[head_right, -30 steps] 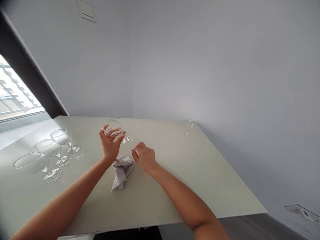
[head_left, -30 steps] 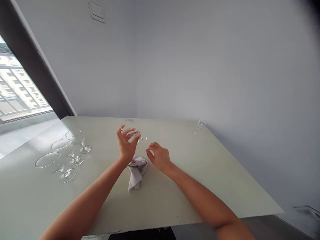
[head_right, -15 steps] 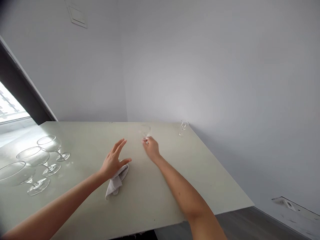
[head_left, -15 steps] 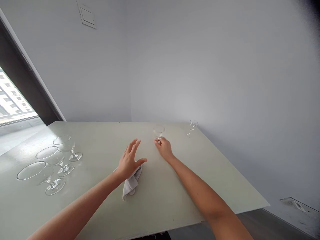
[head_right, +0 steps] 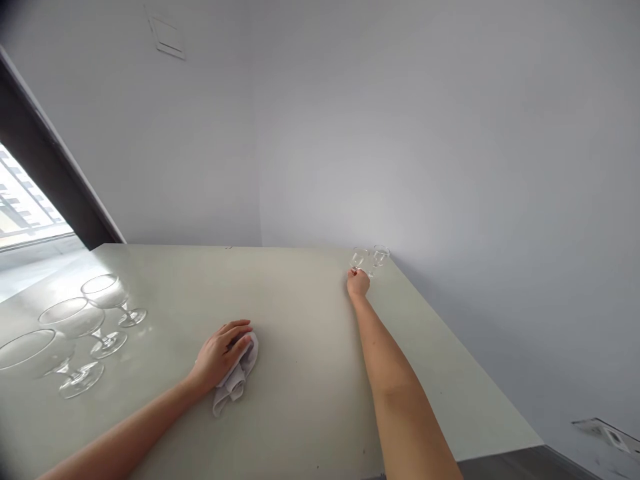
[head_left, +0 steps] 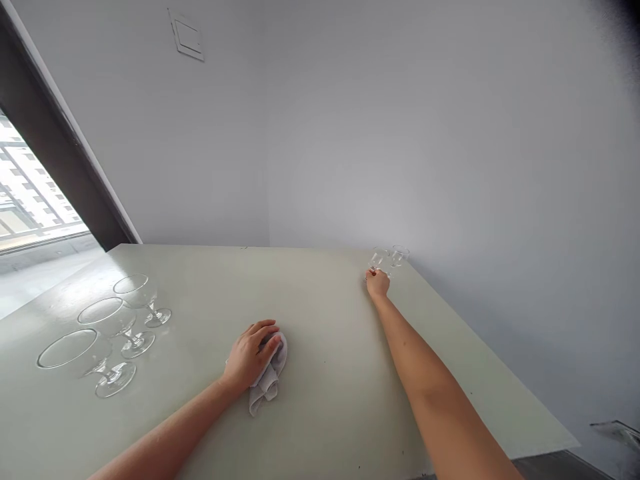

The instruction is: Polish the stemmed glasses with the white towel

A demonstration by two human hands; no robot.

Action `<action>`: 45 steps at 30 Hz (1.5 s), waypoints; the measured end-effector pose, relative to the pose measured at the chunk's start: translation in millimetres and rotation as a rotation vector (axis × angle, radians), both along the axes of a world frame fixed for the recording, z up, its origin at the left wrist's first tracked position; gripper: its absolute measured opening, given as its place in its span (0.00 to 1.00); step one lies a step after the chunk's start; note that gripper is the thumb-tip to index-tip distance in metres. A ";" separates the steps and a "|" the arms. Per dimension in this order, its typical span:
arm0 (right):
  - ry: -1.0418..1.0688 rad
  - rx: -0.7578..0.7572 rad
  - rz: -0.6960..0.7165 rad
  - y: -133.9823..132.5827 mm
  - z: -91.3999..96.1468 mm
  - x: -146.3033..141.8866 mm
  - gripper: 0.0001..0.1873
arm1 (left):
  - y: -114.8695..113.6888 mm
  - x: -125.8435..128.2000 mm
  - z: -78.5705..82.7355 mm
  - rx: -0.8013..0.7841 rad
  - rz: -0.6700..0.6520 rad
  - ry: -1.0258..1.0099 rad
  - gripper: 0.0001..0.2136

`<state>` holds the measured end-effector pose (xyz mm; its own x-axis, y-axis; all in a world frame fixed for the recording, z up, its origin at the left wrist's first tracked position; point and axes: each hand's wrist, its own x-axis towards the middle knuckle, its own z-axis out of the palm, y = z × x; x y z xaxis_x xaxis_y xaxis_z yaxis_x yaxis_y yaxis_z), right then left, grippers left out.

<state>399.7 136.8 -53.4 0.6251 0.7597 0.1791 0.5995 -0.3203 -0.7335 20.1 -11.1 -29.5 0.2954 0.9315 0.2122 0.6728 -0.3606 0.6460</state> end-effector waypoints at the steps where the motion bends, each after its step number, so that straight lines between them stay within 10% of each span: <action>1: 0.000 -0.014 -0.004 3.1 -0.6 2.3 0.15 | 0.0 -0.2 0.4 -0.005 -0.011 -0.006 0.16; 10: -0.026 -0.038 -0.016 16.3 2.2 9.0 0.16 | 0.9 0.3 1.0 -0.029 -0.009 -0.037 0.13; 17: -0.050 0.025 0.008 -23.0 16.7 -8.1 0.17 | 0.9 -1.2 1.2 -0.126 0.084 -0.256 0.13; 27: -0.187 -0.005 0.907 -119.3 43.5 -183.9 0.14 | 16.9 -12.7 -12.3 -0.278 0.271 -0.805 0.14; 33: -0.640 0.081 1.151 -181.4 51.4 -259.9 0.20 | 17.4 -18.0 -10.0 -0.231 0.389 -0.951 0.14; 40: -0.945 -0.145 0.917 -145.5 36.7 -223.8 0.16 | 26.9 -54.5 22.5 -0.096 0.681 -1.138 0.29; 45: -0.940 -0.175 0.807 -125.7 34.2 -185.1 0.16 | 44.6 -95.5 17.6 -0.011 0.929 -1.101 0.31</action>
